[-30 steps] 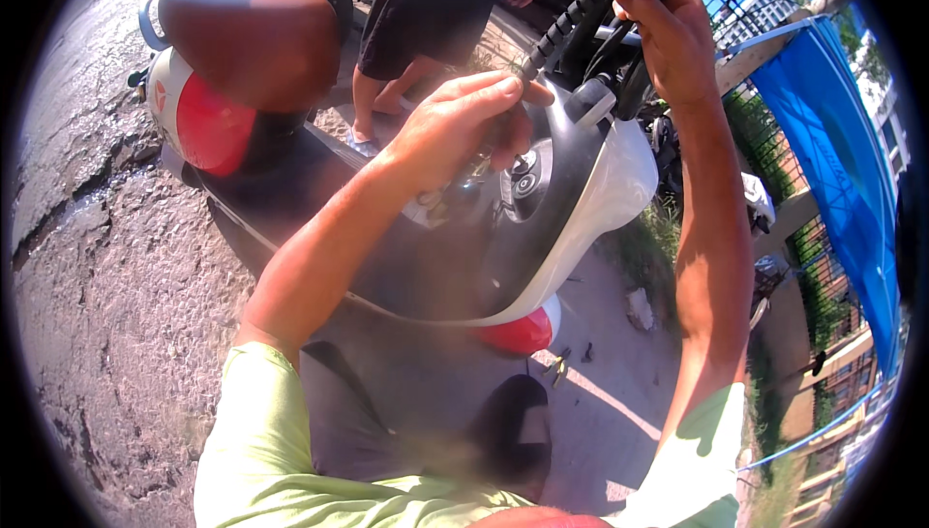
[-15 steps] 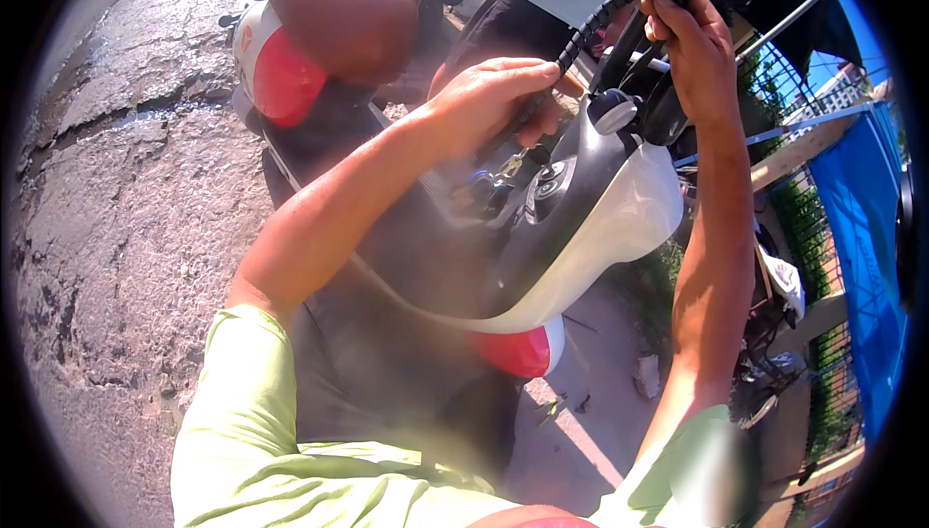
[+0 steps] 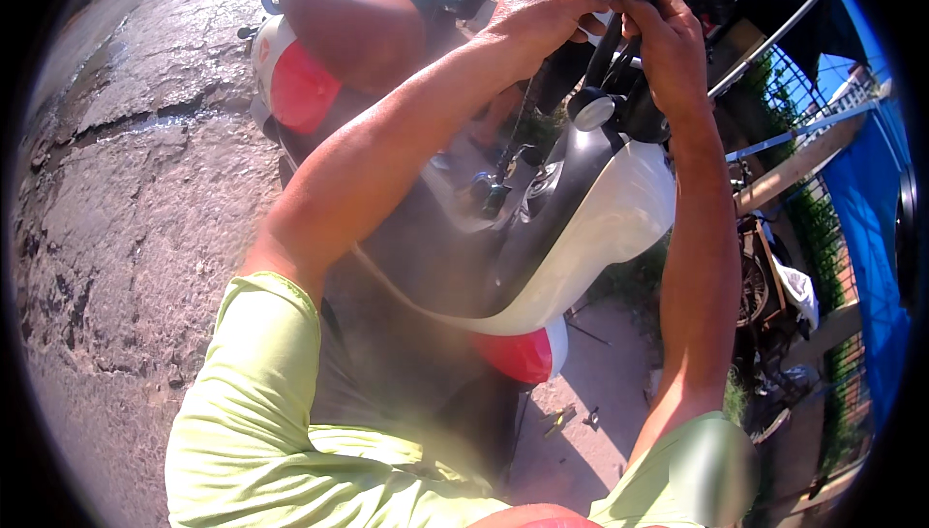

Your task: The person installs or repairs a cable assembly on a scooter, routing the cable through the handlebar area and using pliers to secure it.

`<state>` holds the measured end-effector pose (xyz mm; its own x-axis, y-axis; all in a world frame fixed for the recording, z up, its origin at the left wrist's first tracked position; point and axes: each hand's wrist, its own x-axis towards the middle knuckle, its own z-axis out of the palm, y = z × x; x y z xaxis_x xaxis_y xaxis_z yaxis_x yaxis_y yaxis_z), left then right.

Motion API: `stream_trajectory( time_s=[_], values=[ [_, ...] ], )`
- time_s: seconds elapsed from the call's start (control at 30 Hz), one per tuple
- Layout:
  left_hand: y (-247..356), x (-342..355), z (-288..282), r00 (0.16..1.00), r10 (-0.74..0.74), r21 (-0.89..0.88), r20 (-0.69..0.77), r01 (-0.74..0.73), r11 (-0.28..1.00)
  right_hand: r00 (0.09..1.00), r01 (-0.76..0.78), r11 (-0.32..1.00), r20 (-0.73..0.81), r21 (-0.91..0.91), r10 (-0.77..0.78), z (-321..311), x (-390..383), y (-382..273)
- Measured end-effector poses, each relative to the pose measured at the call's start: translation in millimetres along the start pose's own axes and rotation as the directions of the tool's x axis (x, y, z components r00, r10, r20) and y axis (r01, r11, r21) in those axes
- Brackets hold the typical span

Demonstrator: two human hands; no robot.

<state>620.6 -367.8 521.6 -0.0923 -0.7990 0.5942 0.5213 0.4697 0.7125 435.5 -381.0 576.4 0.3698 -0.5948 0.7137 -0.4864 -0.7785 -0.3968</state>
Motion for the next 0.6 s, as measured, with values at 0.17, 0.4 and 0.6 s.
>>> stream_trajectory(
  time_s=[0.17, 0.4, 0.6],
  values=[
    [-59, 44, 7, 0.991, 0.116, -0.292, -0.063, -0.13, 0.947, 0.996, -0.066, 0.981, -0.046, 0.182, 0.076, 0, 1, -3],
    [-43, 31, 20, 0.986, 0.162, -0.391, -0.025, -0.159, 0.907, 0.988, -0.021, 0.93, -0.133, 0.368, 0.075, 0, 2, 2],
    [-56, 44, 17, 0.987, 0.16, -0.44, 0.033, -0.13, 0.889, 0.993, 0.03, 0.929, -0.119, 0.369, 0.015, -2, 1, 8]
  ],
)
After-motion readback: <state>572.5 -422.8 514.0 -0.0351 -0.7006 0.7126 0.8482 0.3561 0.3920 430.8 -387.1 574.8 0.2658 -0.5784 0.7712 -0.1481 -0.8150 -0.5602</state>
